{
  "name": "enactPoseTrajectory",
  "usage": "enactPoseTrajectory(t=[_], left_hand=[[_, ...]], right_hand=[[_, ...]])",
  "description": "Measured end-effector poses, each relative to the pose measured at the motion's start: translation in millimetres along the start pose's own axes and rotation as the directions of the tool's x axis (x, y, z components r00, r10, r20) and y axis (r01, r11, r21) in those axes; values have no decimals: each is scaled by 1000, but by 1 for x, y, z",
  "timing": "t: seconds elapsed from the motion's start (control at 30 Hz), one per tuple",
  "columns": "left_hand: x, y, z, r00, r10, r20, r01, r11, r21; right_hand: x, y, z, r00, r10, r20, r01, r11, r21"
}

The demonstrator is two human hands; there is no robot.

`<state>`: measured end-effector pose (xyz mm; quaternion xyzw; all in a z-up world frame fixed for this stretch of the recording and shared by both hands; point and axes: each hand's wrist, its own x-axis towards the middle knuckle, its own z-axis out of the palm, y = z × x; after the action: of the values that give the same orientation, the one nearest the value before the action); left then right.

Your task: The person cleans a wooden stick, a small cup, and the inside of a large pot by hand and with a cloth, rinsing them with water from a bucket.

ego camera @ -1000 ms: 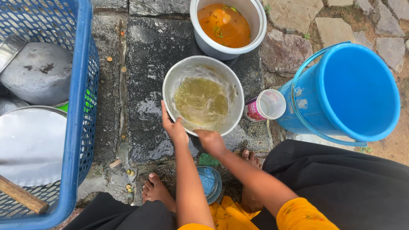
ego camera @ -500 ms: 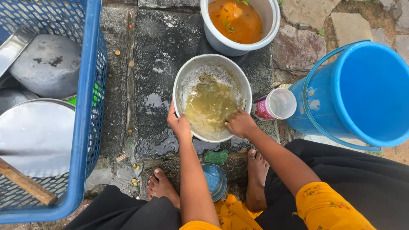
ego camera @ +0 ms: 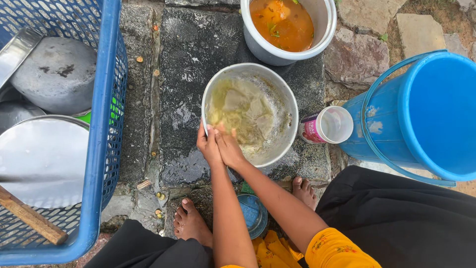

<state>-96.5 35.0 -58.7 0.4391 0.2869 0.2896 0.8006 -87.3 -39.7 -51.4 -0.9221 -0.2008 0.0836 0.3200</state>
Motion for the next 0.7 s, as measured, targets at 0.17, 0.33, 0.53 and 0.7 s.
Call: enactPoseTrajectory(t=[0.17, 0.33, 0.53, 0.7], left_hand=[[2, 24, 6, 970, -223, -91, 217, 973, -78], [-3, 33, 11, 997, -81, 2, 81, 993, -90], [-10, 20, 4, 977, -197, -79, 189, 977, -99], [-13, 4, -1, 990, -108, -95, 98, 989, -108]], right_hand=[[-29, -7, -40, 929, 90, 359, -185, 953, 239], [-25, 52, -90, 685, -50, 727, 182, 978, -104], [-7, 83, -38, 646, 449, 618, -33, 825, -565], [11, 48, 30, 978, 182, 100, -172, 979, -106]])
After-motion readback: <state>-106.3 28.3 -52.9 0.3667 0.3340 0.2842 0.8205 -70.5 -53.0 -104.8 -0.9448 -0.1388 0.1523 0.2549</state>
